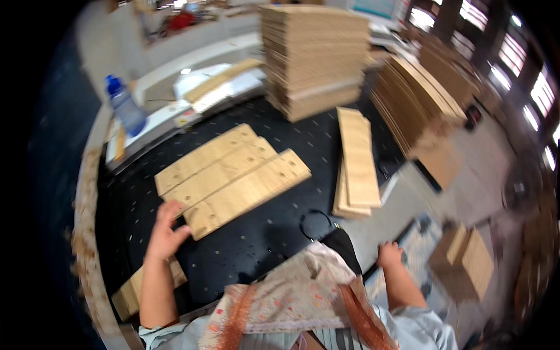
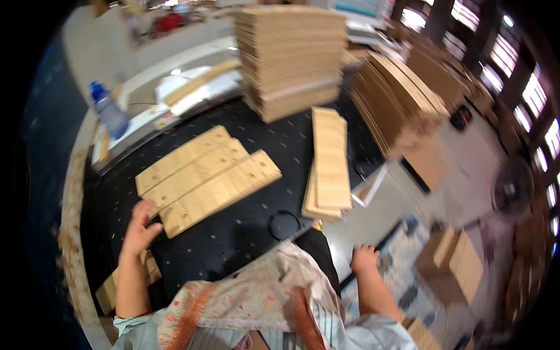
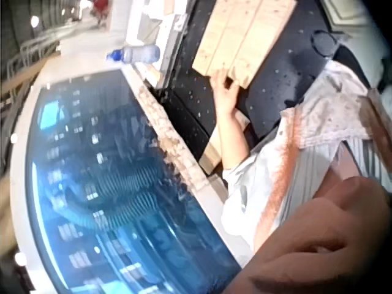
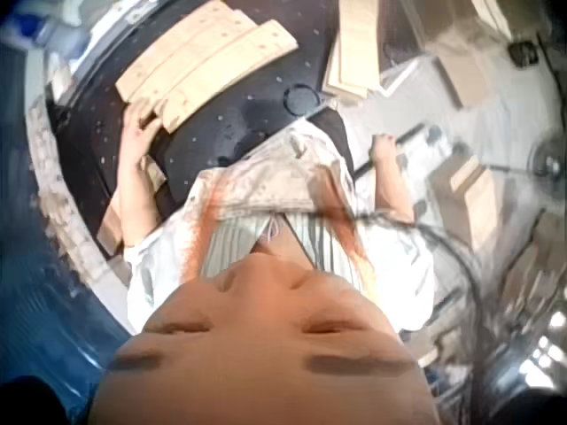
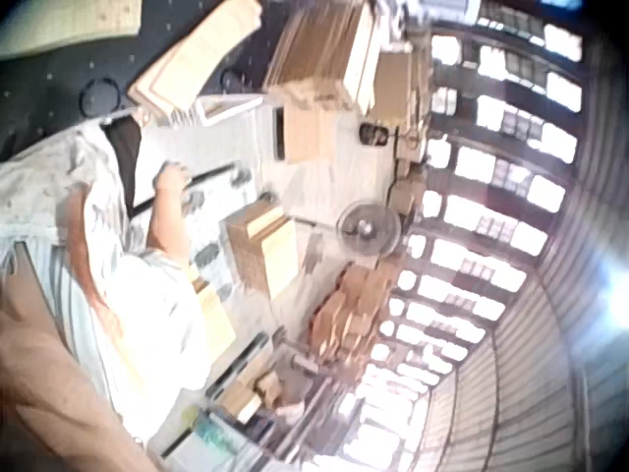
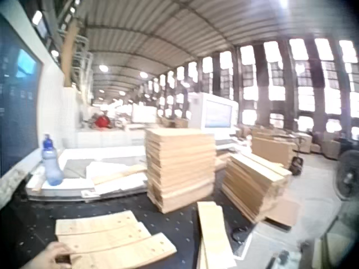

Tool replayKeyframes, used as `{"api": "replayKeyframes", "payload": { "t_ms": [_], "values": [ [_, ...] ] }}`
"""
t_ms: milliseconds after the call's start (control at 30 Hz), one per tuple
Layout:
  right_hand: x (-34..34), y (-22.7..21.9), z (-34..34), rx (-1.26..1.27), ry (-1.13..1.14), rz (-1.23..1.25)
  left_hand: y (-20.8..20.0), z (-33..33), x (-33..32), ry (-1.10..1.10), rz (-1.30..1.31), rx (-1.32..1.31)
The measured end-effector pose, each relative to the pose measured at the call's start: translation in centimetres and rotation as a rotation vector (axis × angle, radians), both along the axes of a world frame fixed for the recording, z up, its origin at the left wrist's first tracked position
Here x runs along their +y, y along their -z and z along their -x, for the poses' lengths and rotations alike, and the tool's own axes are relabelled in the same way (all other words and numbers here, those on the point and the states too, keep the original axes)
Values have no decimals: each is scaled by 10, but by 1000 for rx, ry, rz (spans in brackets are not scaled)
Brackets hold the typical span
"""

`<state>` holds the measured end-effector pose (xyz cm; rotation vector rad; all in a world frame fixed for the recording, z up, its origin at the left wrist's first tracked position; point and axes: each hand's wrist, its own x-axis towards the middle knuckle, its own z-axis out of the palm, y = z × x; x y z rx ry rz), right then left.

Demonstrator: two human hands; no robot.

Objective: The person pours water from a plastic bottle into a blue water bottle and secures the cap. They then pick up and inspect several rectangular wooden planks with pre-drilled holes, turning them over and stacking them on a workbench in a workshop environment.

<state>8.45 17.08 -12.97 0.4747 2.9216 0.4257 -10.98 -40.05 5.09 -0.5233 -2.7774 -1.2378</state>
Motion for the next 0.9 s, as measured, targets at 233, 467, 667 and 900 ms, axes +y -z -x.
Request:
{"api": "replayKeyframes", "payload": {
  "t_ms": [233, 467, 667, 900],
  "values": [
    [-50, -43, 52, 454, -118, 892, 47, -131, 55, 206, -834, -521],
    [-99, -22, 64, 235, -235, 1043, 150, -168, 65, 303, -686, -725],
    [-143, 43, 85, -438, -376, 864, 158, -165, 88, 264, -474, -750],
    [-125, 70, 77, -187, -219, 383, 164, -153, 99, 329, -346, -823]
  ]
}}
